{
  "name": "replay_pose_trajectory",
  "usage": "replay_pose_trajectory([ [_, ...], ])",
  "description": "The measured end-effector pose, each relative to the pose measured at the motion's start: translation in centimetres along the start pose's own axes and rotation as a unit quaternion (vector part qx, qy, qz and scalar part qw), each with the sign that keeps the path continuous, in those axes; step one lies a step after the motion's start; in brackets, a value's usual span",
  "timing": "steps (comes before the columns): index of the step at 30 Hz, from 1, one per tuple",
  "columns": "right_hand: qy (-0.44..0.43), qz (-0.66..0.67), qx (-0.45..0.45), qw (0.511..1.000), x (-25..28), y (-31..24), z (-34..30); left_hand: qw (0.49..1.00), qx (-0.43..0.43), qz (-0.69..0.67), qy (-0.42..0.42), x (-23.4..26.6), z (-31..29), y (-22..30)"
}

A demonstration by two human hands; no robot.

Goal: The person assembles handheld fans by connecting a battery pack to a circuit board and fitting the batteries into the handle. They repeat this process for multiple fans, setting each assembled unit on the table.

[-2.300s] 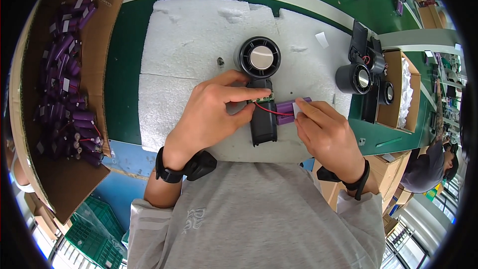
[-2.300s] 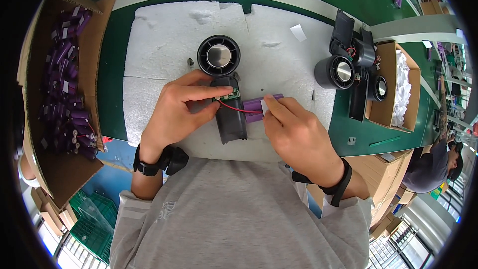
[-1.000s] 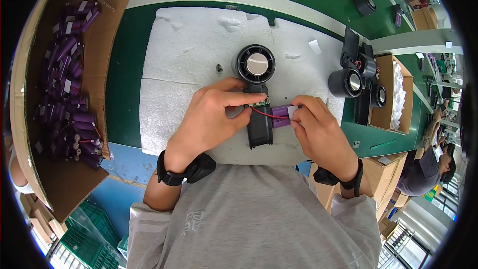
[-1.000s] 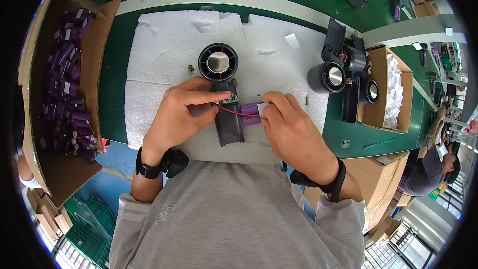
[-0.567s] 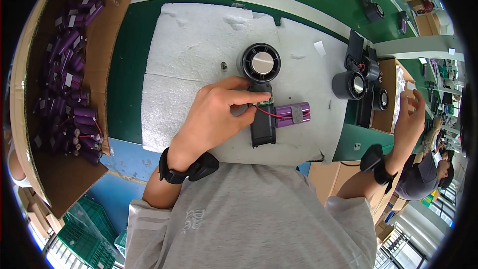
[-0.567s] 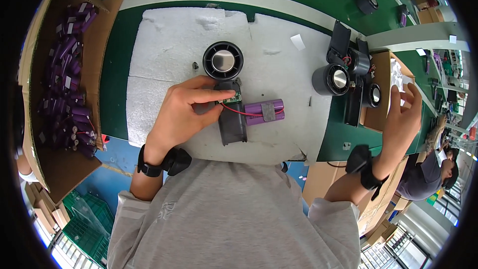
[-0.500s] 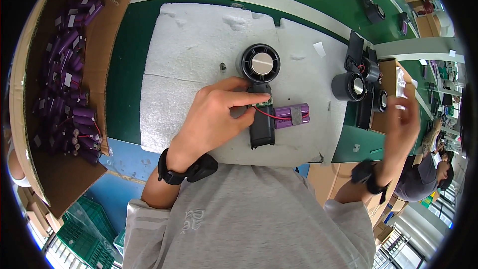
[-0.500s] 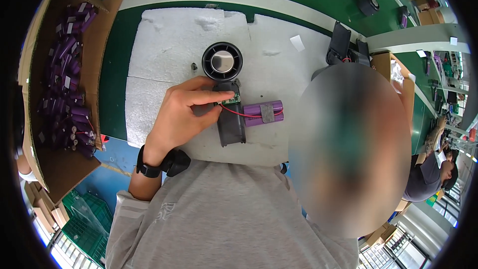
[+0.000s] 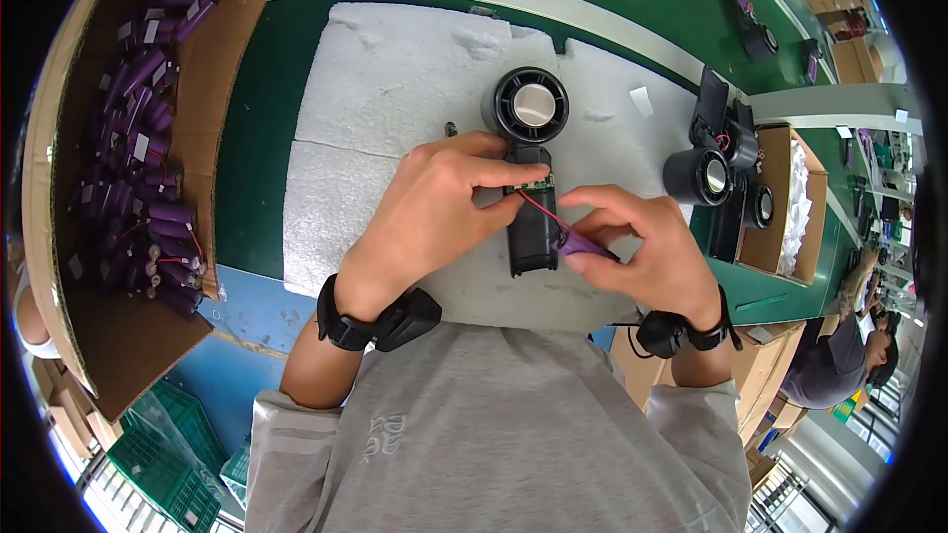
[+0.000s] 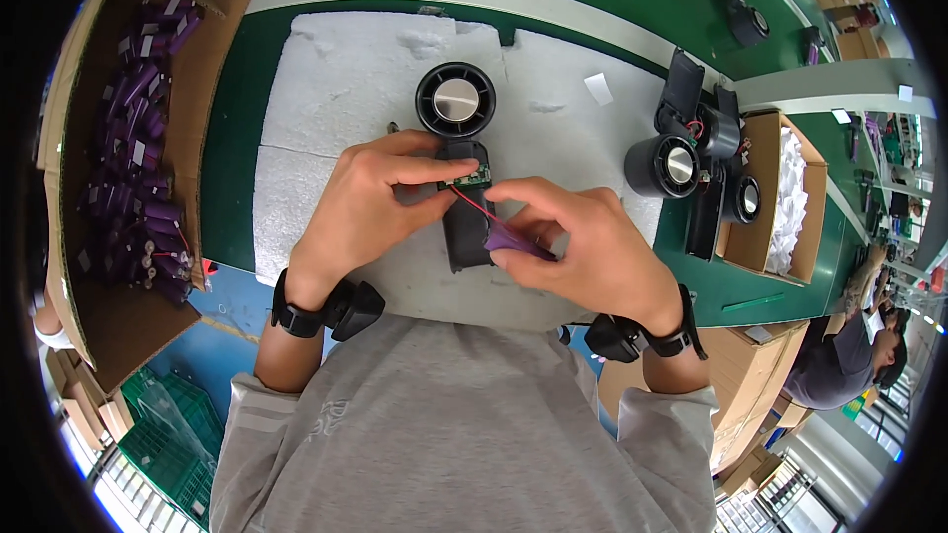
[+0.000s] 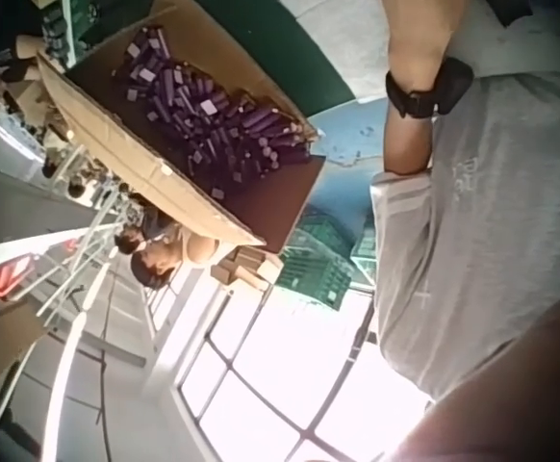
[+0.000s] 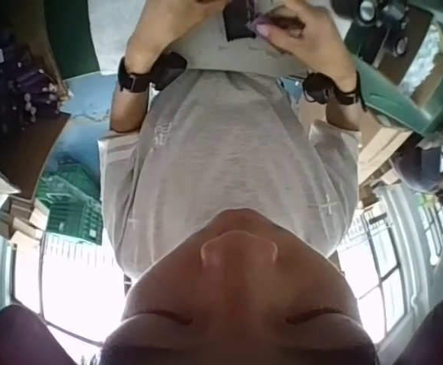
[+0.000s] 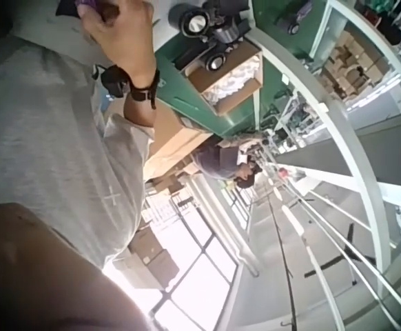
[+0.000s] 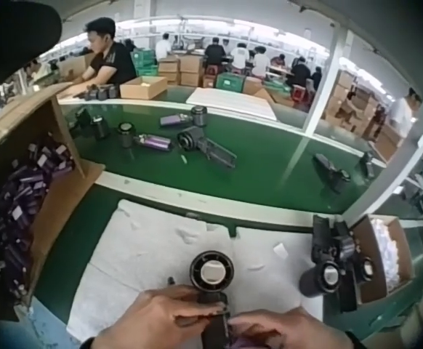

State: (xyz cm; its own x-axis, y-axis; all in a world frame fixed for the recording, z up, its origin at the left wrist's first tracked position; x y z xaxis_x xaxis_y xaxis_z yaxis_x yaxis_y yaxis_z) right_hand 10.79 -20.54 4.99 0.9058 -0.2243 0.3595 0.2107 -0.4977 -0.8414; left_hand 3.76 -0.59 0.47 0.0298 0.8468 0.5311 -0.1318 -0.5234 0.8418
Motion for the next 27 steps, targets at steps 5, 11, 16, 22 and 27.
replay_pose_trajectory([
  [5,-0.112,0.24,0.018,0.964,-0.5,1.0,-0.8,1.0,-0.012,0.013,-0.005,-0.3,0.0,-0.4],
  [11,-0.154,0.383,0.035,0.91,-1.4,1.7,-1.2,0.999,-0.024,0.036,0.002,-0.3,-0.1,-0.2],
  [16,-0.121,0.249,0.004,0.961,-1.2,1.2,-0.9,0.999,-0.03,0.04,-0.002,-0.1,0.1,0.2],
  [22,-0.031,0.004,0.112,0.993,-1.0,0.9,-0.2,0.999,-0.035,0.028,-0.009,0.1,0.2,0.2],
  [27,0.027,-0.05,0.093,0.994,-2.1,1.1,0.4,0.999,-0.036,0.019,-0.026,0.3,0.5,-0.1],
])
Point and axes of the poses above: each hand's wrist, its own z-axis towards the middle knuckle, its own x-axis out of the back of the hand, y = z × x, the point moved 2 cm from there along z, towards the middle knuckle, and after that the axes turned 10 degrees about -y, right-handed, at the moved point
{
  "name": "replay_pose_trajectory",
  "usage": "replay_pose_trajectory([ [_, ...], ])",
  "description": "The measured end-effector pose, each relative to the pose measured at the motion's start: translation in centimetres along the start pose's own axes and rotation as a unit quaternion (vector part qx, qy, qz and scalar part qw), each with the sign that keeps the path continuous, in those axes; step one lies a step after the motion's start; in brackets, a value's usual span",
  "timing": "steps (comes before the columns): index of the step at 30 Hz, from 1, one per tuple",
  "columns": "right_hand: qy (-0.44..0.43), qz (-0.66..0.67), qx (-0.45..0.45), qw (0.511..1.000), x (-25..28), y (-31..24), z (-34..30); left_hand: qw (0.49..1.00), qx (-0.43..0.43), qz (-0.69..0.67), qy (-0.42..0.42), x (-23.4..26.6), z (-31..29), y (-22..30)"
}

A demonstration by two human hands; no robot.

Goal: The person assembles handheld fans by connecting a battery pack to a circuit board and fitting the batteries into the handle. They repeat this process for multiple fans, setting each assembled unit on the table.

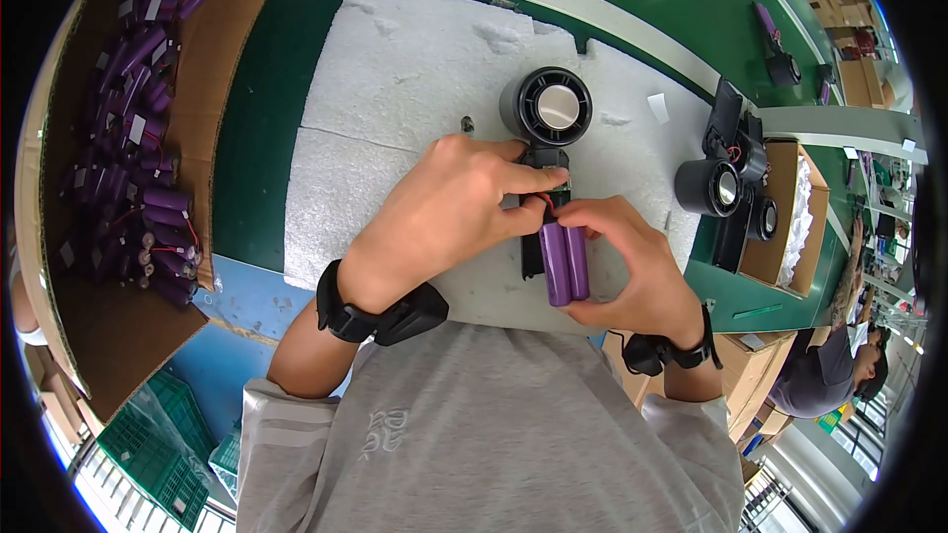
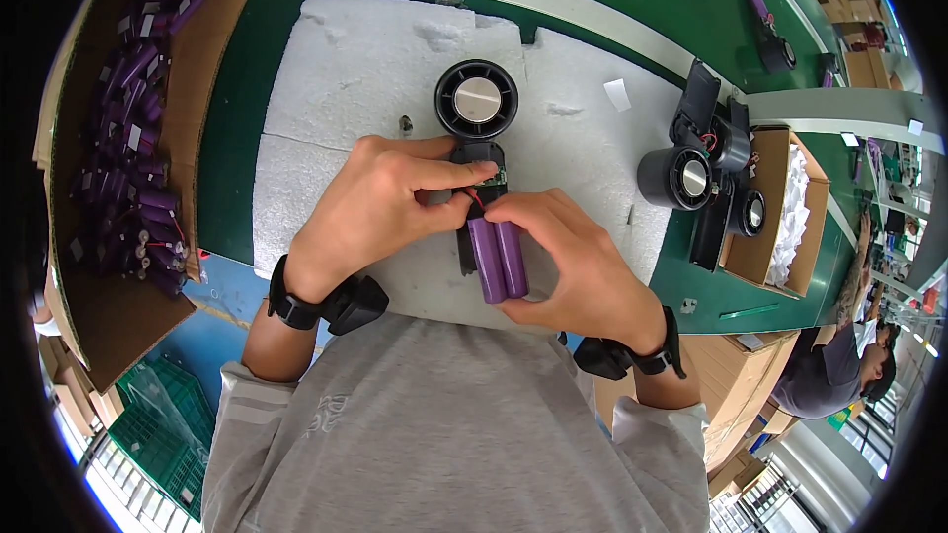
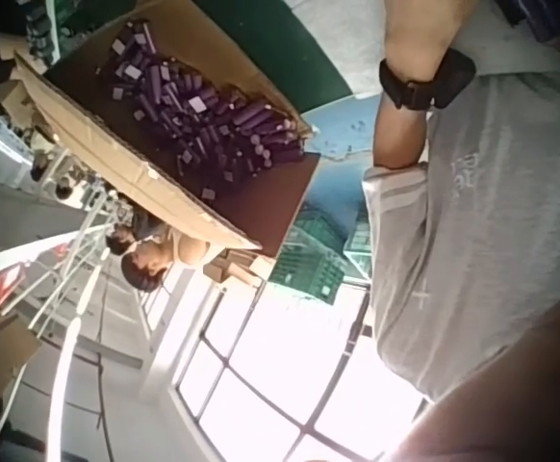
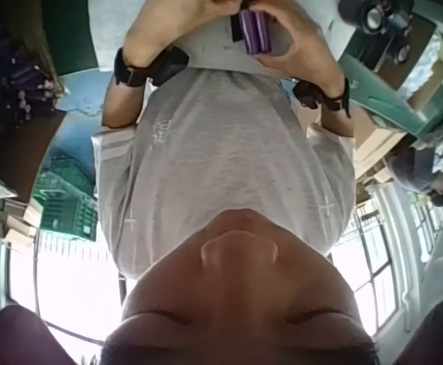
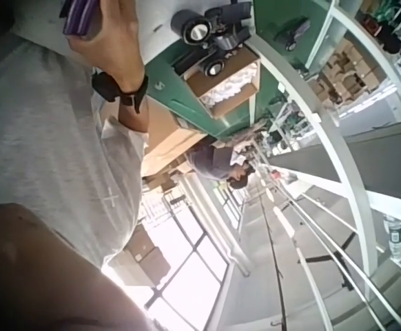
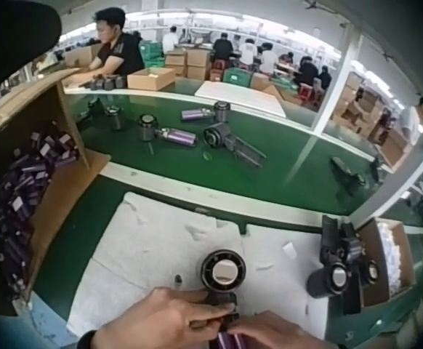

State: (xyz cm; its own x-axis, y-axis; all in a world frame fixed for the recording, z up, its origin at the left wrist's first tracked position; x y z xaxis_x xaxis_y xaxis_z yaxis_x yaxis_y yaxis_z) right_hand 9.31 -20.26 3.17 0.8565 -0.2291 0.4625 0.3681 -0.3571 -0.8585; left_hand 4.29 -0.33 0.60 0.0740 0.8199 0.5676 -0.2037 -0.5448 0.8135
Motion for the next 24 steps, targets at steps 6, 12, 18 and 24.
replay_pose_trajectory([
  [6,0.039,-0.115,0.054,0.991,-0.9,0.2,0.8,1.0,-0.011,0.005,-0.017,0.3,0.4,0.0],
  [12,0.072,-0.114,0.046,0.99,-2.0,-0.5,0.4,0.999,0.014,-0.019,-0.024,0.5,0.3,0.1],
  [18,0.107,-0.166,0.065,0.978,-2.3,-0.7,0.0,0.999,0.017,-0.013,-0.028,0.5,0.4,0.1],
  [24,0.109,-0.209,0.083,0.968,-2.2,-0.2,-0.1,1.0,0.018,-0.008,-0.013,0.3,0.3,0.1],
])
Point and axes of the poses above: each hand's wrist, its own z-axis towards the middle knuckle, its own x-axis out of the back of the hand, y = z × x, the point moved 2 cm from there along z, towards the middle knuckle, and after that the axes turned 10 degrees about -y, right-handed, at the moved point
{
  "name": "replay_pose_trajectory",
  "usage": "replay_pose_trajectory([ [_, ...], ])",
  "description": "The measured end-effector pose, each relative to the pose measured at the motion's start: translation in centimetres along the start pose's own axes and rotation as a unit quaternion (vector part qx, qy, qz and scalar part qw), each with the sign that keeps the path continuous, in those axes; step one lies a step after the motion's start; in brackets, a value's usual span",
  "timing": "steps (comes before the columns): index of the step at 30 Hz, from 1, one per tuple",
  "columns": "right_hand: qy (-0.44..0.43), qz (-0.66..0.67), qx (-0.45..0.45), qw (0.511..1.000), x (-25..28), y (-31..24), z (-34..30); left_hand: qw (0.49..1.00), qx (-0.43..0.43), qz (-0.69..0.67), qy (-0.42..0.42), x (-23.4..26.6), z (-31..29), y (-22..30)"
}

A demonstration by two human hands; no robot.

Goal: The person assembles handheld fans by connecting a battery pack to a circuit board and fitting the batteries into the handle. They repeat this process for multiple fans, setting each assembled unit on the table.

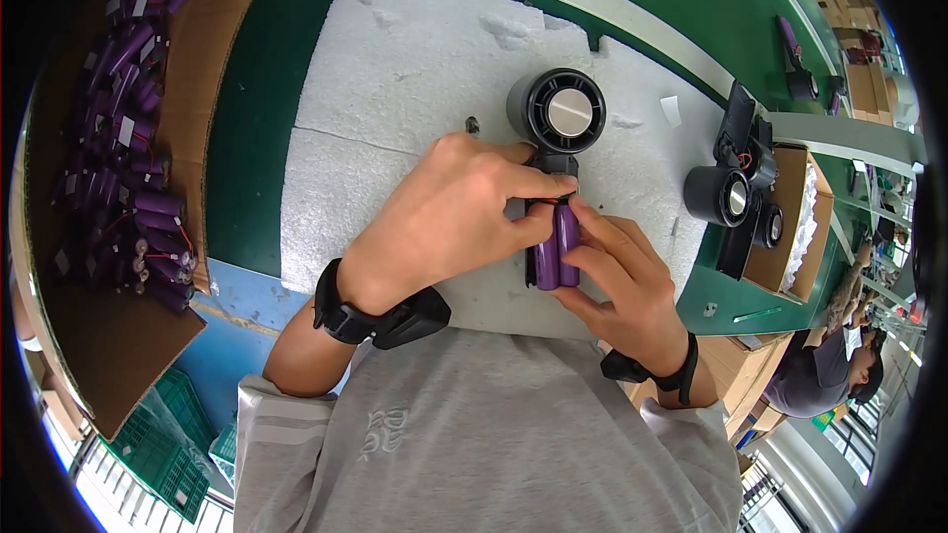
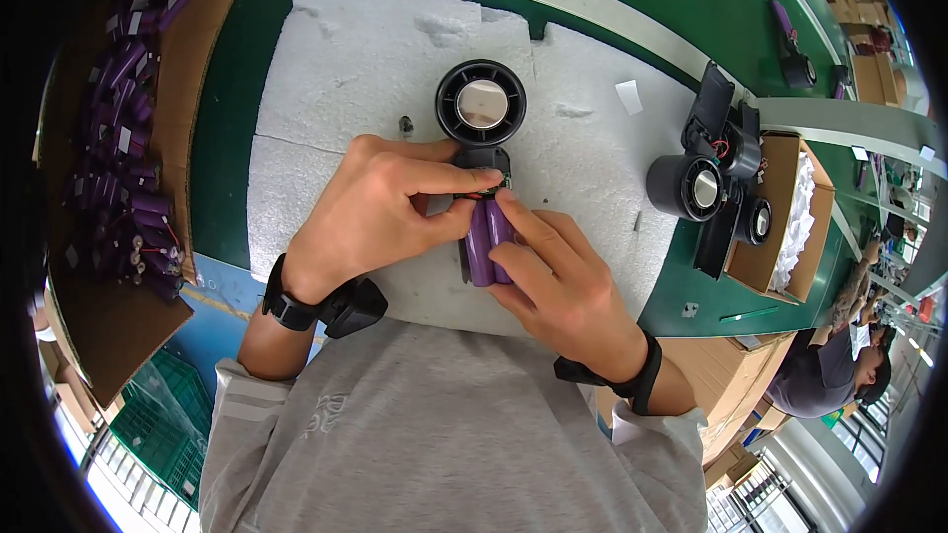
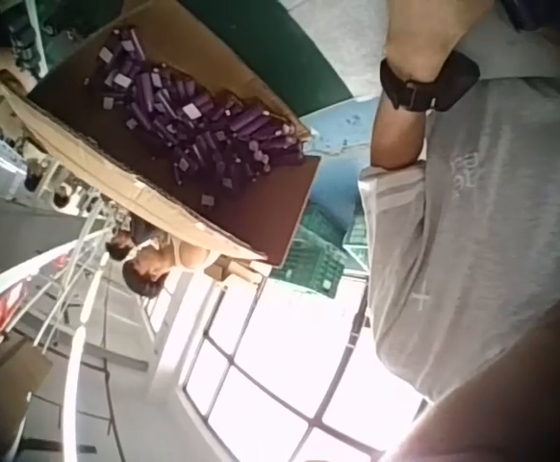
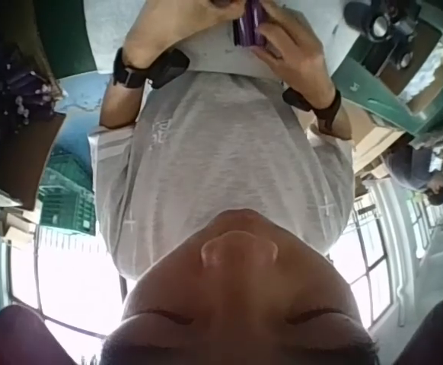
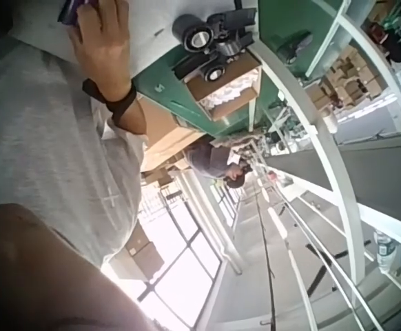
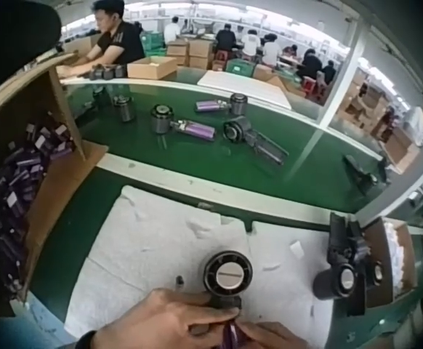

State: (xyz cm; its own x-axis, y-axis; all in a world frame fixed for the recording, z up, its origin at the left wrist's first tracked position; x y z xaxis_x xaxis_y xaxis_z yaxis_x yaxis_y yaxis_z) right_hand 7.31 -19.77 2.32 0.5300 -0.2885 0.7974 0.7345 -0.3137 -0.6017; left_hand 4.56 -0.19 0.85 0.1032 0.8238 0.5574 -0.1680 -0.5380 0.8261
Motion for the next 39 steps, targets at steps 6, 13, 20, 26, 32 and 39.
replay_pose_trajectory([
  [6,0.003,0.024,0.017,1.0,-0.1,0.5,0.4,0.999,0.001,-0.03,-0.021,0.4,-0.1,-0.1],
  [13,0.02,-0.038,-0.061,0.997,-1.0,-0.4,-0.1,0.998,0.012,-0.056,-0.034,0.5,0.0,-0.4],
  [20,0.077,0.001,-0.056,0.995,-0.3,-0.4,1.3,0.996,0.022,-0.075,-0.032,0.3,-0.3,-0.6],
  [26,0.11,0.07,-0.079,0.988,-0.5,0.2,3.0,0.998,-0.001,-0.057,-0.024,0.1,-0.5,-0.4],
  [32,0.03,0.06,-0.082,0.994,0.6,0.5,2.6,0.997,-0.019,-0.068,-0.028,0.3,-0.5,-0.9],
  [39,-0.049,-0.04,-0.095,0.993,0.3,-2.1,1.8,0.995,-0.009,-0.092,-0.037,-0.3,-1.6,-1.2],
])
Point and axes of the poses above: each hand's wrist, its own z-axis towards the middle knuckle, its own x-axis out of the back of the hand, y = z × x, the point moved 2 cm from there along z, towards the middle knuckle, and after that the axes turned 10 degrees about -y, right-handed, at the moved point
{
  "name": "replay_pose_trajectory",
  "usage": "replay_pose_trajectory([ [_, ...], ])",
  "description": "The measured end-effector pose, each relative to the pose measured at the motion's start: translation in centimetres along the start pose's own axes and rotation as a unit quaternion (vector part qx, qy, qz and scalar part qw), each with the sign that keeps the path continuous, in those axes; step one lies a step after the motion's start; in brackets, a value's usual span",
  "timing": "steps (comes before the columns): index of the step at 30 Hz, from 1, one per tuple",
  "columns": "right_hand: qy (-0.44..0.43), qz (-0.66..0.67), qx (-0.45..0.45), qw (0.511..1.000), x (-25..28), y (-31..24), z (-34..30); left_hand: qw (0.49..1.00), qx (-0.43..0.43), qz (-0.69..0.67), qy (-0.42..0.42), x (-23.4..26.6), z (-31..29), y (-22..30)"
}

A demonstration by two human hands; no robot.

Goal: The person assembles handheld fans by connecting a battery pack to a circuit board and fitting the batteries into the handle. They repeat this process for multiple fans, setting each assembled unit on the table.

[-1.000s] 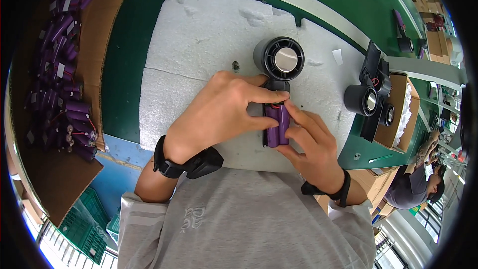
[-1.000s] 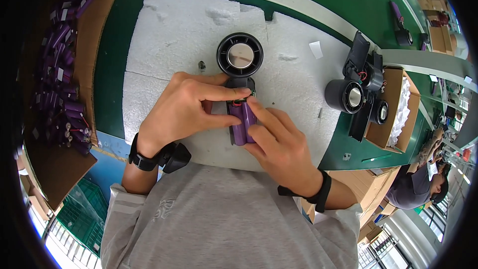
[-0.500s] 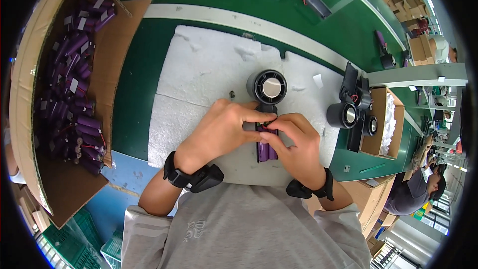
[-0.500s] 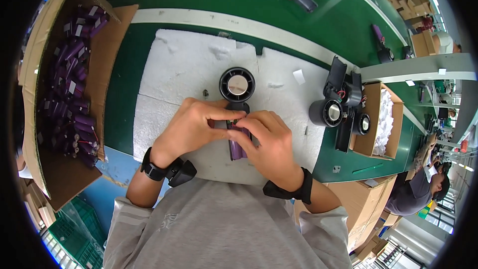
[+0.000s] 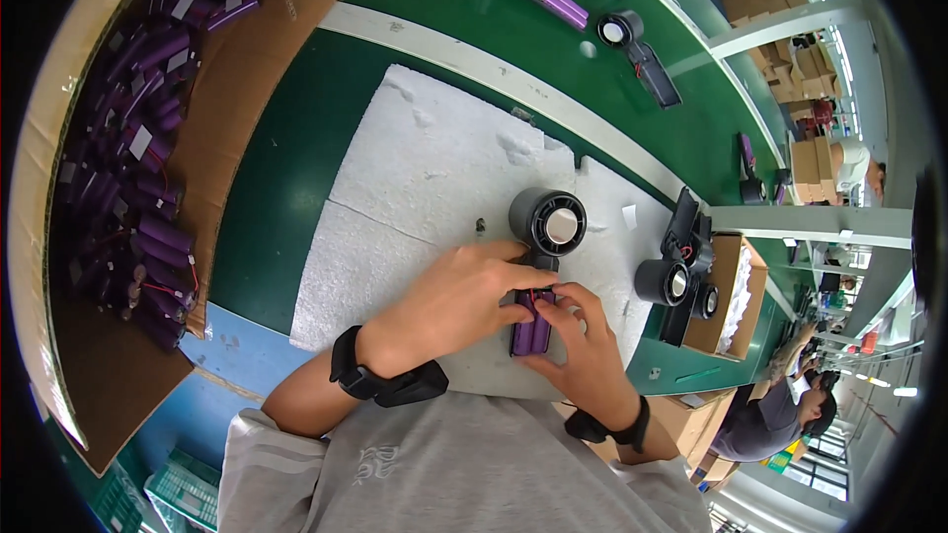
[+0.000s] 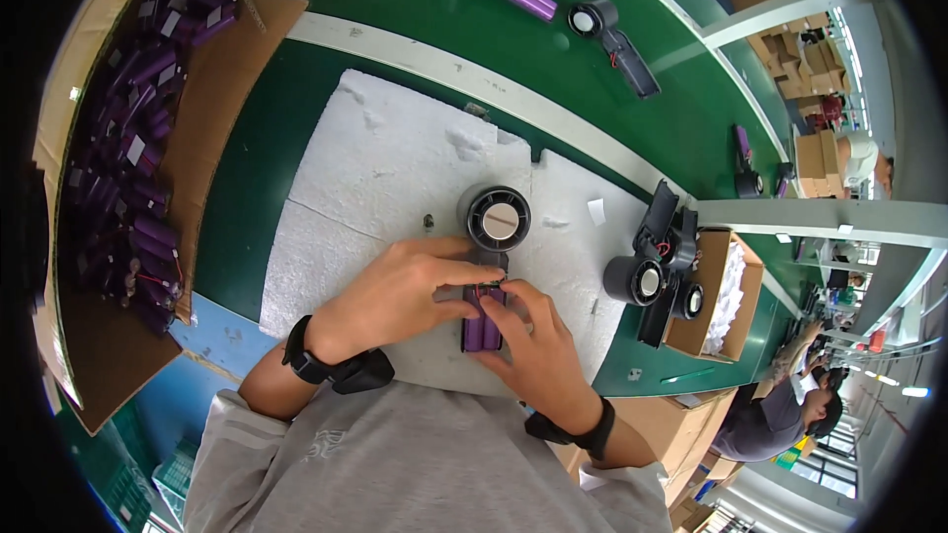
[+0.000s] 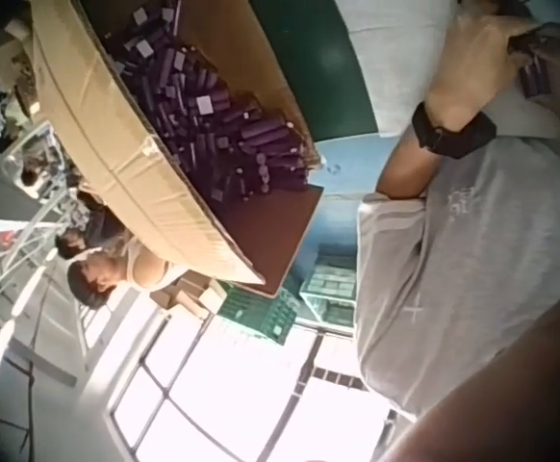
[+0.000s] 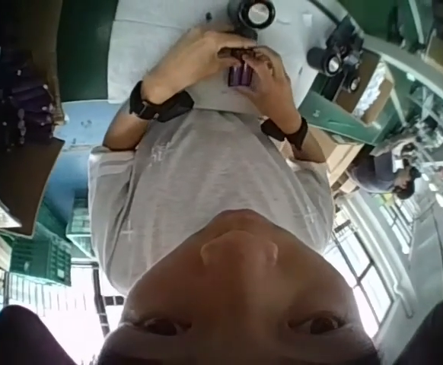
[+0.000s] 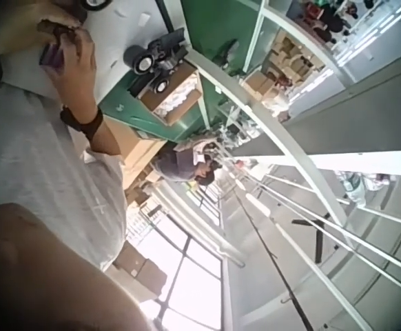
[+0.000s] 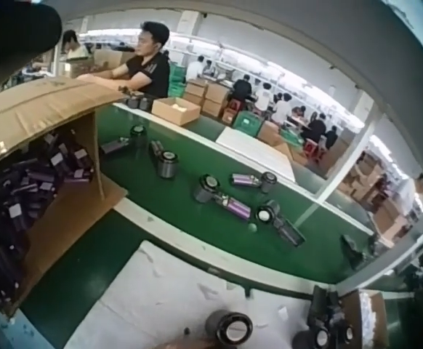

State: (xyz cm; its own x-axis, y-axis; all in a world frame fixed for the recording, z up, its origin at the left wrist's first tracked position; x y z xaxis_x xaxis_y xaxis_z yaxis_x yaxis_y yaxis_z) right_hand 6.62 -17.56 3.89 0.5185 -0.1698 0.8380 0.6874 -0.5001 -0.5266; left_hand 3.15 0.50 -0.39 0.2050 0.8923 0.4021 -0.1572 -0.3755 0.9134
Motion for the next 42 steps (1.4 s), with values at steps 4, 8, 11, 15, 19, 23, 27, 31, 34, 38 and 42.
replay_pose_trajectory([
  [4,0.033,-0.007,0.014,0.999,-0.5,1.4,1.4,0.994,-0.013,0.009,0.107,0.3,-0.2,0.1],
  [8,0.125,-0.045,-0.017,0.991,1.7,5.9,9.9,0.989,0.064,0.002,0.137,1.2,-0.2,0.5],
  [11,0.172,-0.111,-0.026,0.979,6.4,10.0,18.9,0.99,0.036,0.011,0.133,1.3,0.2,0.8],
  [15,0.188,-0.212,-0.108,0.953,9.8,11.1,25.1,0.991,0.04,-0.003,0.13,1.3,-0.2,0.1],
  [19,0.145,-0.278,-0.256,0.914,13.5,15.9,24.6,0.986,0.034,0.025,0.159,0.7,-0.9,-0.4],
  [23,0.039,-0.312,-0.33,0.89,15.6,25.1,20.3,0.986,0.018,0.023,0.163,0.1,-0.3,-0.5],
  [27,0.054,-0.239,-0.205,0.948,15.1,19.9,18.3,0.976,0.083,-0.011,0.2,1.4,-0.5,-0.4],
  [31,0.032,-0.002,-0.172,0.985,10.8,8.2,11.7,0.954,0.146,-0.03,0.258,4.6,-1.7,-0.8],
  [34,0.063,0.085,-0.134,0.985,6.0,5.3,4.8,0.932,0.123,0.043,0.338,8.3,-1.8,-1.6],
  [38,0.109,0.15,-0.127,0.975,-0.3,3.4,0.3,0.857,0.149,0.189,0.456,15.6,-2.5,-3.8],
  [42,0.139,0.192,-0.099,0.966,-2.0,3.0,-1.0,0.81,0.209,0.18,0.517,24.4,-2.3,-9.1],
])
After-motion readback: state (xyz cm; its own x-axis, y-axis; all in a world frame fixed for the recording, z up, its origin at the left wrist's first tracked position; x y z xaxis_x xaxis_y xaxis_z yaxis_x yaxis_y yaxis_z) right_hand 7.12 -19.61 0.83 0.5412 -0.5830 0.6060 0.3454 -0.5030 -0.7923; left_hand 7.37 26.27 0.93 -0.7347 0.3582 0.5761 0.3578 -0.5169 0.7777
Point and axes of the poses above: each hand's wrist, its own z-axis towards the middle knuckle, its own x-axis out of the back of the hand, y = z × x, the point moved 2 cm from there along z, towards the middle knuckle, and after that the axes turned 10 degrees about -y, right-handed, at the moved point
